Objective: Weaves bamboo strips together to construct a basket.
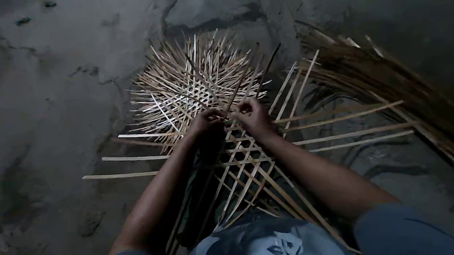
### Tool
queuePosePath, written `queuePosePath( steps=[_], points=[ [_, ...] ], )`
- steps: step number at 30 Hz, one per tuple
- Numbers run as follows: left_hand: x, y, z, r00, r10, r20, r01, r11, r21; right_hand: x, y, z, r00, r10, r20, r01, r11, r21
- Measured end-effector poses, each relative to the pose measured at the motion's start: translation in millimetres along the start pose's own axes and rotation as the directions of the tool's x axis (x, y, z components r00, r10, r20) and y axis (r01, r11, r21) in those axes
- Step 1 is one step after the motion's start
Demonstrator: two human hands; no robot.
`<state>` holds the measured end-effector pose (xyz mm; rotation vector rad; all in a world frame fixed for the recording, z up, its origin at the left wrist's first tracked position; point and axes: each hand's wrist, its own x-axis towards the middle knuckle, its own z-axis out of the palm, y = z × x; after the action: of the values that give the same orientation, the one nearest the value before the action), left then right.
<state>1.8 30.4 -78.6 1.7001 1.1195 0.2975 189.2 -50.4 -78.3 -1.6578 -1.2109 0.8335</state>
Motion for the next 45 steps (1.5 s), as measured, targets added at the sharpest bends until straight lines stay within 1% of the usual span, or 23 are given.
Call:
queuePosePath(
  steps=[1, 3, 6, 8, 10, 13, 15, 17, 19, 21, 24, 26, 28, 30, 31, 33, 34, 36, 38, 40, 42, 43, 45],
  points=[
    [-1.3, 1.5, -0.9, 1.000, 0.012, 0.004, -0.012, 1.000, -0.003, 6.3, 1.8, -5.3, 0.998, 0.043, -0.043, -0.039, 0.996, 0.084],
    [-4.5, 5.4, -1.4, 0.999, 0.026, 0.024, -0.027, 0.999, 0.029, 18.2, -1.9, -16.6, 0.980, 0.198, -0.018, -0.191, 0.965, 0.178],
    [-6.1, 10.1, 0.7, 1.000, -0.023, 0.016, 0.022, 0.998, 0.053, 37.7, -8.2, -24.4, 0.931, 0.364, 0.024, -0.364, 0.922, 0.133],
    [-6.6, 6.8, 0.2, 1.000, 0.000, 0.009, 0.000, 1.000, 0.023, 43.8, -9.4, -27.0, 0.919, 0.394, -0.012, -0.390, 0.914, 0.110],
    [-4.4, -0.5, 0.0, 0.997, 0.080, 0.012, -0.080, 0.997, 0.001, 48.3, -4.2, -27.1, 0.914, 0.405, 0.019, -0.403, 0.905, 0.138],
    [-1.9, -4.2, 0.3, 0.995, 0.100, 0.020, -0.100, 0.995, 0.004, 53.8, -2.3, -22.8, 0.883, 0.407, 0.234, -0.440, 0.891, 0.109],
    [-1.6, -6.0, 0.6, 0.995, 0.100, 0.021, -0.100, 0.995, 0.007, 53.5, -7.6, -24.9, 0.859, 0.391, 0.331, -0.434, 0.898, 0.065],
    [-2.3, -6.8, 0.3, 0.996, 0.091, 0.020, -0.091, 0.996, -0.014, 48.7, -5.1, -28.8, 0.871, 0.364, 0.329, -0.419, 0.900, 0.116],
    [-3.1, -7.3, -0.4, 0.997, 0.074, 0.021, -0.074, 0.997, -0.025, 38.3, 7.8, -24.7, 0.914, 0.339, 0.223, -0.394, 0.873, 0.288],
    [-2.8, -10.6, 0.0, 0.995, 0.093, 0.021, -0.092, 0.995, -0.043, 27.0, 19.6, -16.7, 0.949, 0.300, 0.098, -0.313, 0.855, 0.414],
    [-4.6, -9.8, 1.5, 0.995, 0.103, 0.017, -0.102, 0.993, -0.061, 8.6, 17.6, -10.5, 0.989, 0.147, -0.002, -0.134, 0.906, 0.402],
    [-6.5, -7.5, 2.2, 0.995, 0.097, 0.005, -0.097, 0.994, -0.049, 3.1, 5.7, -7.8, 0.998, 0.067, -0.006, -0.062, 0.961, 0.271],
    [-7.7, -5.2, 4.6, 0.994, 0.106, -0.020, -0.106, 0.994, 0.004, 5.0, -2.7, -4.4, 0.997, 0.076, 0.020, -0.077, 0.994, 0.082],
    [-9.2, -0.5, 6.9, 0.990, 0.136, -0.034, -0.134, 0.990, 0.048, 15.1, -10.7, -4.1, 0.972, 0.200, 0.126, -0.191, 0.978, -0.081],
    [-9.3, 0.3, 7.7, 0.988, 0.152, -0.028, -0.150, 0.987, 0.052, 21.9, -14.3, -4.7, 0.949, 0.264, 0.175, -0.247, 0.963, -0.110],
    [-8.4, -4.1, 7.4, 0.981, 0.192, 0.004, -0.192, 0.981, 0.009, 35.4, -15.4, -11.3, 0.896, 0.324, 0.303, -0.326, 0.944, -0.044],
    [-7.1, -8.5, 6.4, 0.975, 0.222, 0.024, -0.221, 0.974, -0.048, 39.4, -12.3, -16.9, 0.881, 0.308, 0.358, -0.340, 0.940, 0.030],
    [-3.9, -13.5, 3.6, 0.963, 0.267, 0.045, -0.259, 0.955, -0.143, 39.1, -3.5, -25.5, 0.884, 0.208, 0.418, -0.283, 0.951, 0.124],
    [1.9, -8.9, 3.0, 0.984, 0.171, 0.050, -0.167, 0.982, -0.083, 35.5, 3.7, -26.5, 0.903, 0.153, 0.402, -0.233, 0.960, 0.158],
    [8.0, 3.8, 7.1, 1.000, 0.012, 0.014, -0.013, 0.997, 0.080, 34.9, 9.1, -23.3, 0.908, 0.129, 0.398, -0.222, 0.955, 0.197],
    [11.6, 14.6, 13.4, 0.997, -0.075, -0.032, 0.080, 0.974, 0.211, 28.8, 4.5, -21.9, 0.914, 0.124, 0.387, -0.215, 0.955, 0.203],
    [9.2, 16.7, 16.8, 0.996, -0.066, -0.063, 0.078, 0.970, 0.232, 21.3, -1.6, -22.7, 0.933, 0.126, 0.338, -0.198, 0.962, 0.189],
    [-6.8, 16.6, 23.7, 0.983, 0.014, -0.185, 0.021, 0.983, 0.185, 3.3, -9.6, -28.4, 0.979, 0.088, 0.182, -0.115, 0.983, 0.144]
  ],
)
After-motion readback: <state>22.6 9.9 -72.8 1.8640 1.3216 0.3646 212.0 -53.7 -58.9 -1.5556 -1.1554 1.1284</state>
